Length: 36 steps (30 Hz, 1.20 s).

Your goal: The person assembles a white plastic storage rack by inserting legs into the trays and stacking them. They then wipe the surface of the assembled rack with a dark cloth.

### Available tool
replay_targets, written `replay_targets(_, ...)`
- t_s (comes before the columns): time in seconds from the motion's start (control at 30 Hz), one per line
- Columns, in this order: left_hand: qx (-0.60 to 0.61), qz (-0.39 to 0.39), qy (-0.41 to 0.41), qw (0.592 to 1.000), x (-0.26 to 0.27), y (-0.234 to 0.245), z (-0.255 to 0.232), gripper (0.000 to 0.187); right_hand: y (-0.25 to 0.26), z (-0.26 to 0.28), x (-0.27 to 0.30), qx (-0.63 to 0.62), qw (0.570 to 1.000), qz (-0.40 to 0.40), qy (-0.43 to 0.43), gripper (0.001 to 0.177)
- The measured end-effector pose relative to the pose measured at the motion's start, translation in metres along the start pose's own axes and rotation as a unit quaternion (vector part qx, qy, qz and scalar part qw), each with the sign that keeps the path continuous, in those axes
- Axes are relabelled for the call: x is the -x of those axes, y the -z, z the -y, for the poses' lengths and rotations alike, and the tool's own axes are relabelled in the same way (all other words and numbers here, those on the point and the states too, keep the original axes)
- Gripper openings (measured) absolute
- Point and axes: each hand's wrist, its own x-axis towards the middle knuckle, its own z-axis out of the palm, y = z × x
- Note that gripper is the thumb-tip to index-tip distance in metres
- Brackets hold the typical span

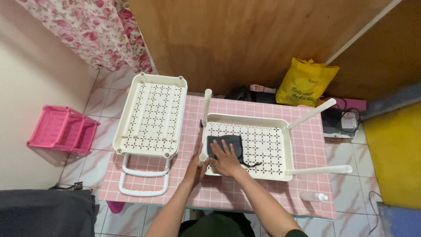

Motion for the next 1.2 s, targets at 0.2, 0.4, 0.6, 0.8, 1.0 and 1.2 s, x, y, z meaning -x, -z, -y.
replay_targets(0.2,0.008,-0.036,-0.060,0.998,0.002,-0.004,0.004,0.076,0.015,-0.033,-0.007,-0.043,0.998,0.011,-0.041,0.070)
replay_targets(0.4,0.034,-0.022,0.019,0.999,0.003,-0.006,0.000,0.076,0.015,-0.114,0.011,-0.085,0.953,-0.155,-0.246,0.070)
replay_targets(0.6,0.054,-0.019,-0.002,0.998,0.003,-0.003,-0.002,0.075,0.009,-0.029,-0.038,-0.078,0.986,-0.117,-0.086,0.068)
replay_targets(0.8,-0.032,-0.048,0.068,0.996,0.003,-0.009,-0.005,0.079,0.030,0.011,-0.061,-0.027,0.989,-0.138,-0.041,0.064)
replay_targets(1.0,-0.024,-0.121,-0.005,0.992,0.011,-0.011,-0.026,0.064,0.021,-0.067,-0.045,-0.036,0.977,-0.197,-0.077,0.064)
replay_targets(1.2,-0.003,-0.126,0.004,0.992,0.015,-0.007,-0.047,0.059,0.013,-0.165,-0.003,-0.045,0.943,-0.251,-0.212,0.067)
